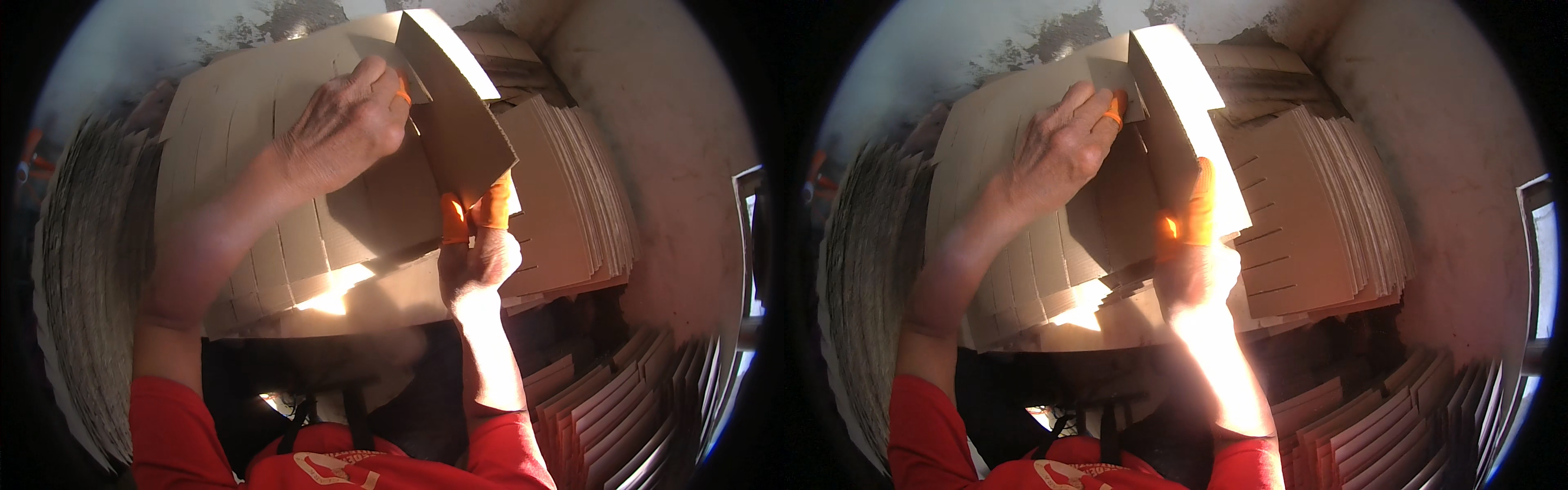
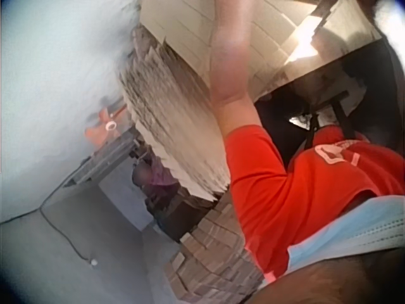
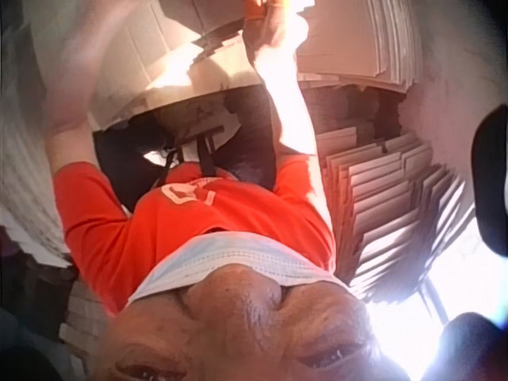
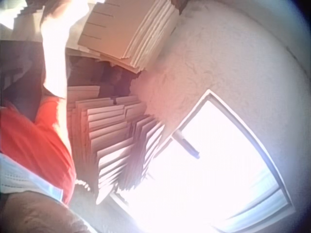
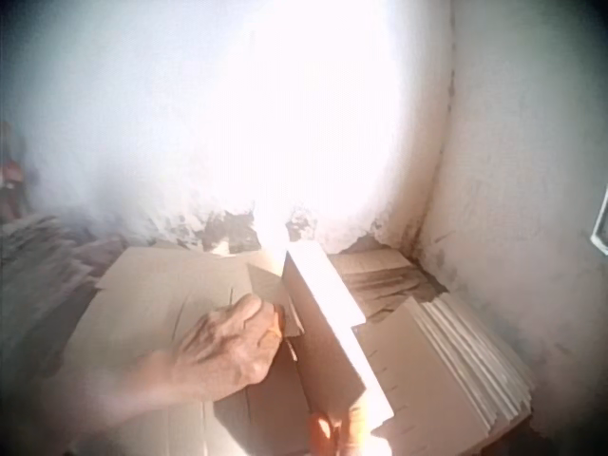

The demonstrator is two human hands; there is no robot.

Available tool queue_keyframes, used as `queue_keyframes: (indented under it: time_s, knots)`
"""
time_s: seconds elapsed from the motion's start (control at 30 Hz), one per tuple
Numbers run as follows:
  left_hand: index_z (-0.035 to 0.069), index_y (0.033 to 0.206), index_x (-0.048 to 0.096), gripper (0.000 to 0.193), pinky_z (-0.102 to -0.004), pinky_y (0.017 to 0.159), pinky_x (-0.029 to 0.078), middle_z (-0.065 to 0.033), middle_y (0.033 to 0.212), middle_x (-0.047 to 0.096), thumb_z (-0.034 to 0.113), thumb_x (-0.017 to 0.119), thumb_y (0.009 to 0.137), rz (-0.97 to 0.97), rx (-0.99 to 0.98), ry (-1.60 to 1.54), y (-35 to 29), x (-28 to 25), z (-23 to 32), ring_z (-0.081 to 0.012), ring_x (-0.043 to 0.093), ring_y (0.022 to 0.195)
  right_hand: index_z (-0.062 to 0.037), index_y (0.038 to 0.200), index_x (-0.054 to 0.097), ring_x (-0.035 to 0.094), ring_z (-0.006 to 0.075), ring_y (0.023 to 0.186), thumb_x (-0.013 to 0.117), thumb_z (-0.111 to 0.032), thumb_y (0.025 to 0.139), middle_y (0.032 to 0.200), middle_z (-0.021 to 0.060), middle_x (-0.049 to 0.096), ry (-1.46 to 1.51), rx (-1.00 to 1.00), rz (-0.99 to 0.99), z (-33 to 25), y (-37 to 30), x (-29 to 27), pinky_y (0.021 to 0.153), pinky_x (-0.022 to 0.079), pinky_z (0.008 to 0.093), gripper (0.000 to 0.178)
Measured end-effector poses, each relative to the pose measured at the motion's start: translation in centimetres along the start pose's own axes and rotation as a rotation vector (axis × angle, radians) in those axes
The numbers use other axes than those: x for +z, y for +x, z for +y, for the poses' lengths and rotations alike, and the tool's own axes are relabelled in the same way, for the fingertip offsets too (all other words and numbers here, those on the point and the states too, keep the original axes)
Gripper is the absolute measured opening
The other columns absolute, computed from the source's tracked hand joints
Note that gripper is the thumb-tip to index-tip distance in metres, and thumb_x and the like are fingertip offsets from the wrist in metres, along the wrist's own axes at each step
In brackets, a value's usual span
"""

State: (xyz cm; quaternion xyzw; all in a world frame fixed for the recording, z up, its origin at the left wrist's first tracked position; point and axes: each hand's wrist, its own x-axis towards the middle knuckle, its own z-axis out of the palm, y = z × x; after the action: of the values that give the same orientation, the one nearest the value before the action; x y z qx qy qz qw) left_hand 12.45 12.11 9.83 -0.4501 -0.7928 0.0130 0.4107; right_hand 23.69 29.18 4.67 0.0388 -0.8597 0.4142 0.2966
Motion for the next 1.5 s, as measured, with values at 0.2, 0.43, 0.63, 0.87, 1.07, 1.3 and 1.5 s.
queue_keyframes:
  time_s: [0.2,0.43,0.63,0.87,1.07,1.3,1.5]
  knots:
    - [-0.007,0.085,0.063,0.018,-0.0327,0.060,0.054,-0.0114,0.085,0.055,-0.004,0.061,0.068,-0.013,-0.132,-0.022,-1.6,-3.0,0.1,-0.0240,0.056,0.084,-0.0130,0.150,0.034,0.065,0.0177,0.078,0.064,-0.005,0.090,0.100,0.0111,0.068,0.076,-0.052,0.029,-0.3,-0.7,0.5,0.074,0.052,0.0274,0.068]
    - [-0.009,0.090,0.063,0.023,-0.0340,0.060,0.052,-0.0116,0.086,0.056,-0.004,0.061,0.068,-0.078,-0.134,-0.073,-4.8,-6.7,0.9,-0.0252,0.054,0.083,-0.0075,0.150,0.035,0.054,0.0117,0.071,0.059,0.009,0.090,0.090,0.0113,0.063,0.111,-0.268,-0.075,-3.1,-2.4,0.6,0.069,0.046,0.0212,0.067]
    - [-0.003,0.062,0.060,0.005,-0.0287,0.054,0.050,-0.0089,0.079,0.053,-0.002,0.062,0.058,0.029,-0.018,-0.036,-6.7,-7.7,-0.1,-0.0204,0.053,0.081,-0.0052,0.147,0.040,0.047,0.0140,0.054,0.061,0.004,0.090,0.074,0.0115,0.062,0.096,-0.319,-0.089,-5.4,-4.3,1.0,0.057,0.045,0.0225,0.061]
    - [0.003,0.062,0.062,0.007,-0.0259,0.062,0.049,-0.0023,0.071,0.055,0.007,0.067,0.061,-0.022,0.060,-0.069,-6.3,-13.6,6.7,-0.0163,0.049,0.076,-0.0063,0.150,0.035,0.058,0.0174,0.062,0.059,0.002,0.088,0.072,0.0115,0.061,-0.111,-0.300,-0.100,-7.5,-3.9,0.2,0.064,0.052,0.0311,0.067]
    - [-0.007,0.134,0.047,0.092,-0.0464,0.099,0.046,-0.0239,0.123,0.060,0.062,0.068,0.076,-0.586,-0.634,-0.388,-9.7,-18.7,5.7,-0.0362,0.056,0.114,0.0032,0.143,0.040,0.059,0.0364,0.057,0.053,0.008,0.079,0.068,0.0227,0.060,-0.375,-0.334,-0.222,-11.1,-0.3,-0.8,0.053,0.047,0.0450,0.066]
    - [-0.005,0.140,0.044,0.097,-0.0415,0.101,0.042,-0.0274,0.124,0.059,0.050,0.081,0.070,-0.719,-0.967,-0.634,-21.8,-20.9,3.7,-0.0374,0.054,0.120,0.0110,0.098,0.059,0.060,0.0472,0.090,0.047,0.007,0.073,0.086,0.0316,0.061,-0.388,-0.367,-0.434,-9.3,7.1,0.1,0.081,0.047,0.0496,0.028]
    - [0.007,0.149,0.036,0.105,-0.0386,0.110,0.033,-0.0188,0.140,0.049,0.039,0.086,0.062,-0.787,-0.933,-0.708,-27.3,-22.7,2.8,-0.0317,0.042,0.134,0.0076,0.106,0.059,0.067,0.0381,0.084,0.058,0.003,0.074,0.087,0.0264,0.065,-0.305,-0.078,-0.787,-6.5,9.5,3.5,0.071,0.053,0.0442,0.032]
